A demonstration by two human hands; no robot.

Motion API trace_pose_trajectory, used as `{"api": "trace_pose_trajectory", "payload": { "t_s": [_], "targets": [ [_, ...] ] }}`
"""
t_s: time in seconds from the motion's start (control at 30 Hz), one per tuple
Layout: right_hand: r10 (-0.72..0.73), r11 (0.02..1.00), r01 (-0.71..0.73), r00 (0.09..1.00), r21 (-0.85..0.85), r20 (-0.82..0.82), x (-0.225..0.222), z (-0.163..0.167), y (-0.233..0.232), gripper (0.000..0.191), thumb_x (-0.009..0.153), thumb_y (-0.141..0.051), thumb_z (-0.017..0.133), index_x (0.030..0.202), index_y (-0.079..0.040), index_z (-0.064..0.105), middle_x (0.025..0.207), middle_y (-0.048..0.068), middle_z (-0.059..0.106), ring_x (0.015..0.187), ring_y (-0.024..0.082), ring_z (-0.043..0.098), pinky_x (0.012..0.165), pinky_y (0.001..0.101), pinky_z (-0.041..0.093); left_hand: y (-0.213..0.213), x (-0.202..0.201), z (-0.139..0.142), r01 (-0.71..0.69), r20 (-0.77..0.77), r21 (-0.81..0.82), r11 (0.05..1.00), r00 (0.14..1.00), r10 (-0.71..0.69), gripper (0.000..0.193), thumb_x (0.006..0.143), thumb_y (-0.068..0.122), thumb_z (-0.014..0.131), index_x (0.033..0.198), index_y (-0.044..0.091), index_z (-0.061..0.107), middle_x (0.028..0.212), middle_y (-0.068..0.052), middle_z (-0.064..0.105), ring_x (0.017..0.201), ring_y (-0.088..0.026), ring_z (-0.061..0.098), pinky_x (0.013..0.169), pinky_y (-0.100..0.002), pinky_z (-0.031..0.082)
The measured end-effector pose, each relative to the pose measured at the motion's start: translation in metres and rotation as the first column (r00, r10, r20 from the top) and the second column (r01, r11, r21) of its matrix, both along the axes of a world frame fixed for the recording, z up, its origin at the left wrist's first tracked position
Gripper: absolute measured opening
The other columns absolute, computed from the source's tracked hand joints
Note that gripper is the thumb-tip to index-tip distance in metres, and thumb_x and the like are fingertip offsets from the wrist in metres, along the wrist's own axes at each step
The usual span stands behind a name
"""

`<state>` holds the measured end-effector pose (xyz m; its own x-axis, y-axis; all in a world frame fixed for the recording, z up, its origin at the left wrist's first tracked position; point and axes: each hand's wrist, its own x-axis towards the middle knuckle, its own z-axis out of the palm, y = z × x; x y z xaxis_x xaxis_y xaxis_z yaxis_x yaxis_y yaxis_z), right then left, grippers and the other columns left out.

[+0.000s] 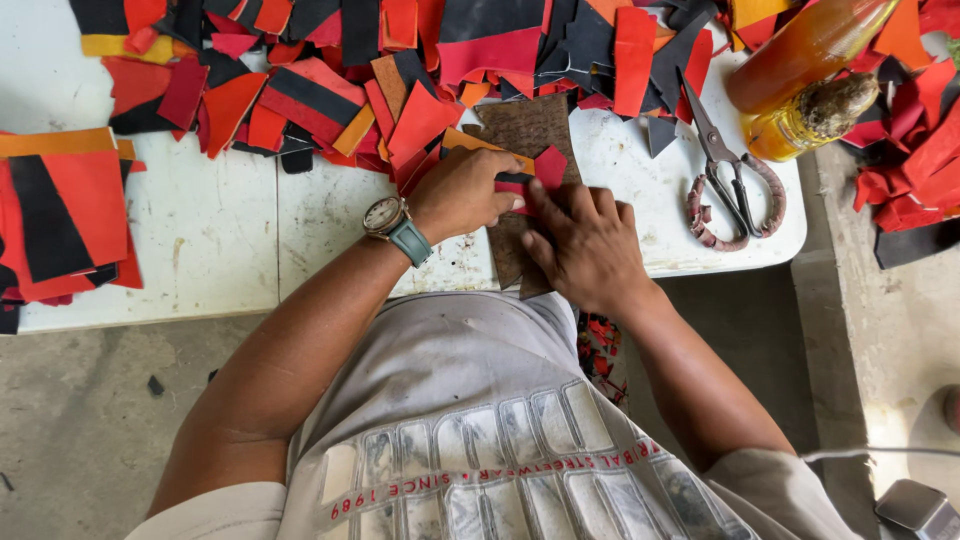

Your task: The person assembles small craft parts by hand. They pick up red, black, and orange pieces from a table, align them, and press them together to form layered units. The person repeatedly handles individual pieces, aligns edges, and places the assembled units back on the table.

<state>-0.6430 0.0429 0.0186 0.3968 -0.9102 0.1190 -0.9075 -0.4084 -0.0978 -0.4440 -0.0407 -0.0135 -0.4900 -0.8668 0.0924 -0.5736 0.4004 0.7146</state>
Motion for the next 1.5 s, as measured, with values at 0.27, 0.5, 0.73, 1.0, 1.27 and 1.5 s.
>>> {"api": "trace_pose_trajectory", "payload": {
  "t_s": [0.27,0.5,0.73,1.0,1.27,1.5],
  "targets": [
    [0.105,0.994,-0.109,0.984,0.019,0.146,-0.009,0.01,0.0,0.052,0.104,-0.043,0.052,0.147,-0.015,0.058,0.119,0.011,0.059,0.11,0.033,0.054,0.095,0.0456,0.044,0.002,-0.006,0.021,-0.13,0.063,0.276,0.952,0.991,0.117,0.064,0.082,0.022,0.079,0.139,0.008,0.054,0.081,-0.013,0.076,0.068,-0.02,0.076,0.069,-0.038,0.057],
    [-0.052,0.999,0.053,0.998,0.013,-0.02,0.007,0.005,-0.002,0.057,0.096,-0.042,0.06,0.145,-0.014,0.057,0.112,0.014,0.059,0.105,0.034,0.054,0.085,0.0492,0.044,-0.003,-0.004,0.02,-0.073,0.092,0.267,0.961,0.995,0.05,0.076,0.083,0.023,0.079,0.148,0.004,0.046,0.08,-0.014,0.076,0.067,-0.018,0.076,0.071,-0.035,0.058],
    [0.05,0.998,-0.057,0.98,0.031,0.192,-0.008,0.01,0.003,0.041,0.101,-0.037,0.063,0.133,-0.012,0.063,0.116,0.012,0.062,0.109,0.033,0.056,0.097,0.0436,0.048,-0.001,-0.005,0.019,-0.106,0.08,0.278,0.955,0.993,0.087,0.067,0.082,0.023,0.08,0.141,0.008,0.052,0.079,-0.014,0.077,0.068,-0.02,0.077,0.071,-0.037,0.058],
    [0.035,0.999,-0.036,0.96,-0.004,0.278,-0.01,0.003,-0.001,0.03,0.091,-0.03,0.076,0.103,-0.004,0.066,0.112,0.016,0.061,0.102,0.037,0.059,0.09,0.046,0.051,-0.003,-0.007,-0.013,-0.167,-0.11,-0.238,0.957,0.983,0.145,0.046,0.074,0.023,0.089,0.105,0.002,0.062,0.084,-0.018,0.073,0.077,-0.038,0.069,0.064,-0.044,0.054],
    [-0.153,0.967,-0.139,0.341,0.211,0.927,-0.035,0.004,-0.024,0.061,0.085,-0.013,0.083,0.136,-0.006,0.049,0.129,0.009,0.06,0.112,0.017,0.064,0.095,0.0319,0.055,0.002,0.007,0.019,-0.092,-0.459,0.399,0.912,0.841,0.286,0.022,0.095,0.021,0.073,0.101,0.0,0.071,0.071,-0.004,0.071,0.055,-0.008,0.069,0.041,-0.027,0.046],
    [-0.145,0.965,-0.182,0.242,0.191,0.959,-0.002,0.006,-0.05,0.033,0.095,-0.007,0.077,0.124,0.001,0.063,0.106,0.005,0.076,0.094,0.006,0.068,0.083,0.0218,0.056,0.043,0.019,0.082,-0.133,-0.314,0.1,0.986,0.936,0.159,0.021,0.096,0.025,0.072,0.101,0.005,0.074,0.069,-0.008,0.066,0.056,-0.018,0.07,0.045,-0.035,0.047]
  ]
}}
